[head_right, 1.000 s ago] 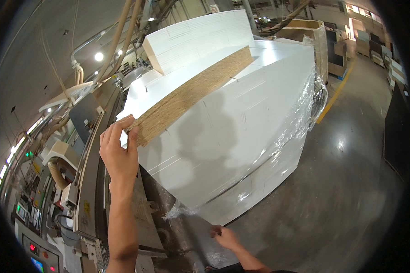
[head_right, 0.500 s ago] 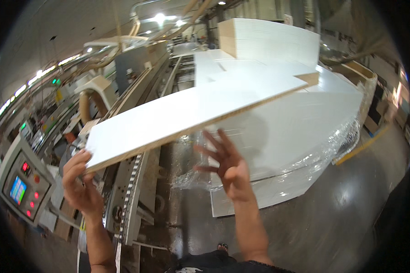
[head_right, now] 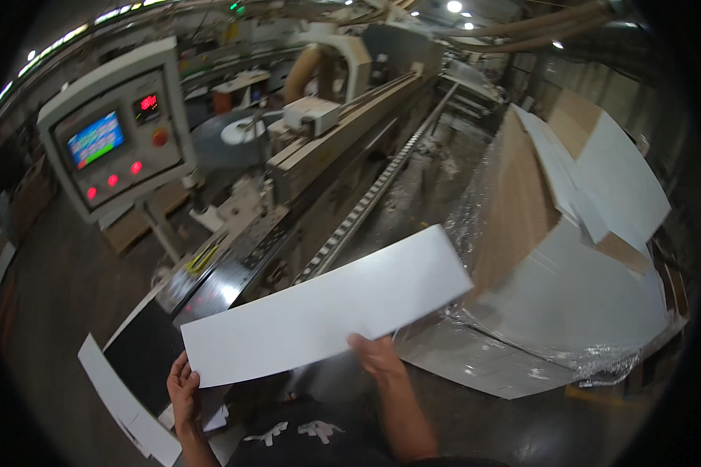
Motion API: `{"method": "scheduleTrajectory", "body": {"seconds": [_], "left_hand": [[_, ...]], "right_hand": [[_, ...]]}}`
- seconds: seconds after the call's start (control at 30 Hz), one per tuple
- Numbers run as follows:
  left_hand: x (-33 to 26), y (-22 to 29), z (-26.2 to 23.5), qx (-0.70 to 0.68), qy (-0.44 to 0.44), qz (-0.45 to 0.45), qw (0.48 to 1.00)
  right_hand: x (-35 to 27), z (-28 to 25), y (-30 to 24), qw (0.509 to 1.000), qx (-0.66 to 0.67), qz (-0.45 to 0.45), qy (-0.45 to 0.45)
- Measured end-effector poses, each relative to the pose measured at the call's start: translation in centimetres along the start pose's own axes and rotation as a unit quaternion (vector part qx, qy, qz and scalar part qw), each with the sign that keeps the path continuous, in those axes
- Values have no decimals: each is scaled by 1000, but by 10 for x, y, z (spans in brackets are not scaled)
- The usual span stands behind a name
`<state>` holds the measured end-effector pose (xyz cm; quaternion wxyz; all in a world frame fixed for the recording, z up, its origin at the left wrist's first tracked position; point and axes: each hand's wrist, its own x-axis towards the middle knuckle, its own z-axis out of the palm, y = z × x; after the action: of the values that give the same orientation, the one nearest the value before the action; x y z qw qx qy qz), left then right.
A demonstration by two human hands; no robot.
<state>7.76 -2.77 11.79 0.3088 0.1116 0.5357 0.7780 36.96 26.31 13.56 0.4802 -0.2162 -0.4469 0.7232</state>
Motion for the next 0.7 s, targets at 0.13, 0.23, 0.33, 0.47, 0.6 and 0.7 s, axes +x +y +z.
{"method": "scheduleTrajectory", "body": {"seconds": [0.13,0.23,0.33,0.47,0.6,0.7], "left_hand": [[-31,-42,-97,0,133,-24,991],[-45,-58,-136,-41,188,-27,981],[-35,-74,-156,-34,245,-30,969],[-5,-100,-170,-24,284,11,958],[22,-94,-163,69,203,70,974],[36,-84,-153,142,190,70,969]], "right_hand": [[18,49,115,967,58,244,33],[33,92,163,930,-6,366,13],[50,118,210,928,25,372,22],[71,154,253,945,-29,326,16],[102,140,296,924,-306,213,-89],[130,125,318,866,-455,136,-156]]}}
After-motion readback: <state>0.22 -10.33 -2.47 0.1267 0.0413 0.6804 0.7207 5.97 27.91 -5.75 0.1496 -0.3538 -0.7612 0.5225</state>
